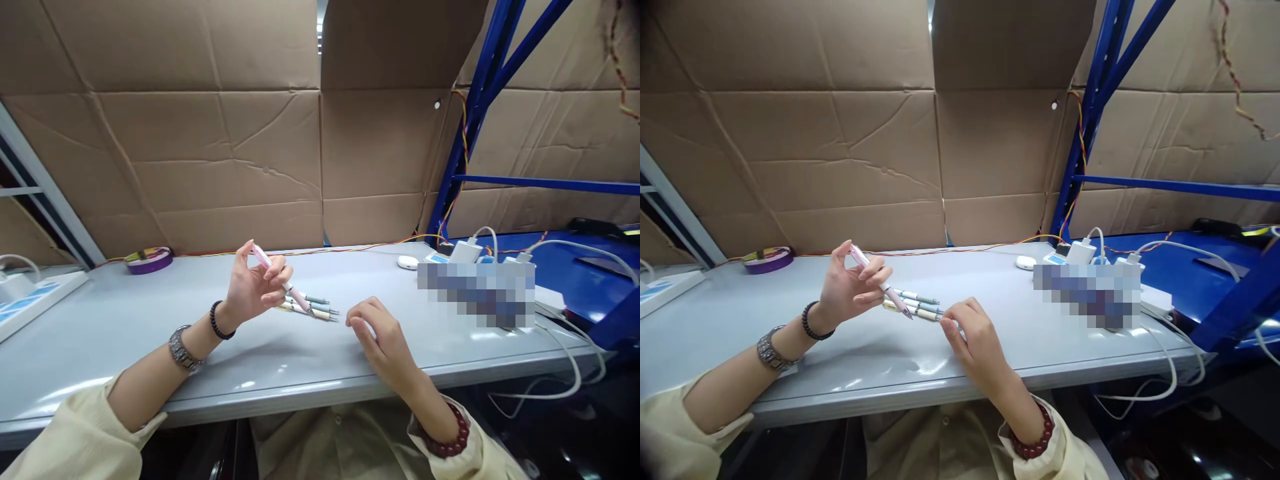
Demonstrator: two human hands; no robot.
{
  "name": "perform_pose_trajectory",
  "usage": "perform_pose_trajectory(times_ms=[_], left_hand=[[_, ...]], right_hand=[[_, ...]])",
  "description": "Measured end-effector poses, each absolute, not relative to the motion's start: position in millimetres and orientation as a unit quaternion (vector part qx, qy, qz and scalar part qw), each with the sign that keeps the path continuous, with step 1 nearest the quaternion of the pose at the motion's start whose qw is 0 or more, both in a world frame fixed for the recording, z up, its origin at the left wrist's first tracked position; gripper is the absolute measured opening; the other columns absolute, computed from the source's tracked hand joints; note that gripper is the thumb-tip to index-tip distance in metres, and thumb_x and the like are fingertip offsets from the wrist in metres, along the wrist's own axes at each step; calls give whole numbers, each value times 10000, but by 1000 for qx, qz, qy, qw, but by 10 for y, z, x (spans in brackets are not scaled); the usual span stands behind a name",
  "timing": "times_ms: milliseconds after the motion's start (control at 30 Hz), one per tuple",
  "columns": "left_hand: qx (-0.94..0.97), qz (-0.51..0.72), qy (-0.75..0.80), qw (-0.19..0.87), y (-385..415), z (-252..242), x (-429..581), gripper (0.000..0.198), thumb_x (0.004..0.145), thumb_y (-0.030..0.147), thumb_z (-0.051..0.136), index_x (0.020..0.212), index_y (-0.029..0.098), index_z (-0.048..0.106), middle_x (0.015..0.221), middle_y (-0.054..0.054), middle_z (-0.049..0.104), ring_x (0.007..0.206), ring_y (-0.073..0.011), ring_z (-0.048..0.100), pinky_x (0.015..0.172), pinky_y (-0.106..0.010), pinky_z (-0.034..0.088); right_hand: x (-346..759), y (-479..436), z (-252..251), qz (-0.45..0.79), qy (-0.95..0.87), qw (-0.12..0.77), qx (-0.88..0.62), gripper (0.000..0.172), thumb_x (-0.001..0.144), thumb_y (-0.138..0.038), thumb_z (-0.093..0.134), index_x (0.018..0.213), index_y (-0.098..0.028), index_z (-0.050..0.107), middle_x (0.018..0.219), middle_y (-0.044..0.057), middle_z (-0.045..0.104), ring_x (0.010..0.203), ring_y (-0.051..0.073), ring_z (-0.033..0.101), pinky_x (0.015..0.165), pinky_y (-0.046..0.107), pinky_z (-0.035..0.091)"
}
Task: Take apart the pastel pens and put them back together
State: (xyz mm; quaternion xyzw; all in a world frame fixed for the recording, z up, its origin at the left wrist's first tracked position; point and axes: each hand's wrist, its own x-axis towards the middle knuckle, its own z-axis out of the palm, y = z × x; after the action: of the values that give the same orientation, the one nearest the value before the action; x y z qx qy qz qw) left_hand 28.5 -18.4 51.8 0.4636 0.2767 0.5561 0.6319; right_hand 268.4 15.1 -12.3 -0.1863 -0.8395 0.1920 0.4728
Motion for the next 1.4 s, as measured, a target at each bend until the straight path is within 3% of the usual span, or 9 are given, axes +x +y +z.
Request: perform_pose_trajectory(times_ms=[300, 467, 633, 833, 967, 1067, 1133, 1233, 1400], left_hand=[[481, 563, 292, 605, -197, 530, 300, 550, 759, 635, 355, 473, 167, 309, 495, 57, 260, 341, -41, 210, 343, -179, 259], [494, 576, 292, 582, -198, 536, 342, 605, 713, 723, 371, 465, 174, 321, 498, 52, 258, 371, -56, 224, 359, -193, 265], [498, 573, 289, 583, -207, 526, 374, 512, 727, 604, 413, 468, 172, 323, 501, 53, 252, 383, -56, 195, 382, -198, 255], [487, 591, 278, 580, -197, 495, 376, 516, 717, 620, 429, 480, 169, 346, 508, 53, 267, 389, -58, 205, 387, -198, 269], [487, 596, 263, 582, -200, 491, 392, 494, 724, 582, 459, 488, 162, 349, 513, 50, 277, 393, -57, 234, 397, -195, 293], [477, 588, 248, 604, -222, 503, 432, 495, 734, 603, 461, 533, 155, 393, 561, 33, 346, 429, -74, 311, 454, -219, 358], [470, 565, 238, 635, -243, 514, 467, 483, 737, 610, 458, 583, 152, 435, 639, 5, 427, 497, -106, 404, 551, -265, 419], [467, 524, 221, 677, -268, 519, 507, 447, 736, 591, 464, 651, 152, 478, 788, -39, 509, 671, -188, 523, 707, -339, 440], [454, 506, 196, 706, -275, 469, 527, 431, 744, 575, 448, 669, 152, 486, 885, -59, 556, 876, -274, 558, 812, -374, 413]], right_hand=[[2692, 156, -130, 197, -834, 482, -183, 309, 954, -327, 304, 743, -215, 500, 710, 32, 559, 730, 189, 487, 668, 322, 413], [2691, 151, -124, 200, -829, 490, -180, 305, 953, -314, 303, 741, -217, 499, 710, 32, 560, 736, 193, 486, 674, 323, 412], [2697, 145, -127, 205, -823, 498, -179, 278, 945, -288, 324, 738, -219, 497, 709, 28, 556, 739, 195, 480, 673, 322, 404], [2701, 147, -129, 205, -821, 500, -182, 274, 947, -271, 325, 750, -212, 507, 718, 25, 563, 744, 186, 480, 679, 315, 403], [2696, 145, -117, 201, -821, 502, -184, 281, 948, -275, 322, 756, -212, 517, 718, 30, 567, 745, 189, 492, 675, 320, 414], [2685, 151, -121, 195, -825, 497, -189, 196, 933, -296, 383, 866, -211, 546, 821, 46, 599, 822, 201, 523, 717, 332, 441], [2674, 161, -138, 190, -840, 476, -180, 176, 895, -313, 480, 1033, -216, 528, 977, 62, 605, 931, 215, 531, 789, 352, 453], [2656, 186, -169, 177, -856, 457, -163, 375, 848, -300, 569, 1195, -233, 444, 1115, 70, 573, 1006, 217, 530, 848, 361, 459], [2641, 206, -184, 172, -844, 471, -189, 281, 871, -228, 523, 1147, -239, 476, 1069, 64, 589, 934, 200, 570, 805, 350, 486]])
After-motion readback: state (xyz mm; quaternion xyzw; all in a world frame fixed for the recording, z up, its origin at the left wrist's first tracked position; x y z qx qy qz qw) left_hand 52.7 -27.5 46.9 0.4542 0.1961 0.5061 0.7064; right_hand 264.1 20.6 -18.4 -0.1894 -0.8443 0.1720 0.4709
